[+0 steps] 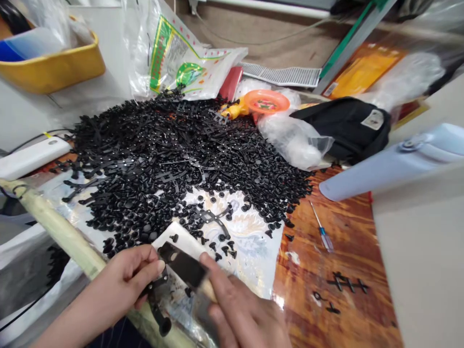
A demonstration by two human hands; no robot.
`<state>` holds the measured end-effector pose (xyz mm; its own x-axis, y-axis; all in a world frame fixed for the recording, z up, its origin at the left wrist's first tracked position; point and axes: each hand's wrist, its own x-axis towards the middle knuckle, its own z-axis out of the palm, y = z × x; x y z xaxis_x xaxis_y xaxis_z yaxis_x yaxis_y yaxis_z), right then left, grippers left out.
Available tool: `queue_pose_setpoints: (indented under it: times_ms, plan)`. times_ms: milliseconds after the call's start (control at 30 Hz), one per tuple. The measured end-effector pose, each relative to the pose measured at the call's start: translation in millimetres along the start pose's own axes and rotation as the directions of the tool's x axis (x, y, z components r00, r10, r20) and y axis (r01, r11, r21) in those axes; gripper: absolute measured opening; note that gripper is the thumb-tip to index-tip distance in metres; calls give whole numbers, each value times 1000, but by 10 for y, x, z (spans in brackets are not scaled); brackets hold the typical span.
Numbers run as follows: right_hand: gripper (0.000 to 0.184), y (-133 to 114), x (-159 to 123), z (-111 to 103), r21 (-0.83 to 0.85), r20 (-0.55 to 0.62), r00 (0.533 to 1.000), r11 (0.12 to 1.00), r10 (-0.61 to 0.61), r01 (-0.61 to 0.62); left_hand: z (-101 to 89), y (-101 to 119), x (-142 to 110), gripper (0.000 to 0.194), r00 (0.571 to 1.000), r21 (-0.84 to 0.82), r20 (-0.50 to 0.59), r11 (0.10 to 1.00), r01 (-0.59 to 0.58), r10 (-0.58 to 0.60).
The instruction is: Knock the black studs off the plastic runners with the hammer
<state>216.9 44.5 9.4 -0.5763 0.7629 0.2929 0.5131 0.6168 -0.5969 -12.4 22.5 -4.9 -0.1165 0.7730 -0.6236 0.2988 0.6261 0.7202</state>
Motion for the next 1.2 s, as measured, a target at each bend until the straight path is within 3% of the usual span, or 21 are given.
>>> queue_pose_setpoints:
  times_ms: [133, 300, 500, 667, 800, 867, 1000, 1133, 1200]
  plan:
    - [49, -32, 29, 1, -90, 147, 983, 991, 112, -100, -8, 32, -9, 27, 1000, 46, 4, 999, -7, 7]
    - [47, -21, 18, -47, -11, 43, 996, 997, 79, -78, -23, 82, -4, 26, 1000, 116, 6, 993, -24, 23]
    - [48, 30, 17, 16, -55, 178, 973, 988, 150, -143, -45, 83, 5, 26, 999, 140, 17, 990, -32, 30]
    - [50, 48, 1, -2, 64, 82, 996, 997, 41, -47, -57, 77, -7, 23, 999, 176, 21, 984, -36, 32]
    - [54, 81, -48, 28, -85, 196, 976, 993, 97, -81, -68, 80, 16, 22, 999, 190, 31, 981, -27, 22]
    - [52, 74, -57, 6, -127, 193, 976, 989, 96, -73, -77, 78, 33, 22, 999, 195, 23, 980, -34, 30]
    - [51, 22, -55, -8, -4, 145, 982, 992, 123, -124, -89, 55, 45, 23, 999, 177, 26, 983, -36, 32]
    - [51, 38, -57, 84, 26, 258, 954, 985, 156, -168, -96, 25, 47, 24, 999, 113, 37, 993, -26, 22]
    - [43, 68, -6, 90, 96, 291, 929, 959, 231, -268, -118, 14, 58, 26, 996, 61, 80, 997, 36, -41]
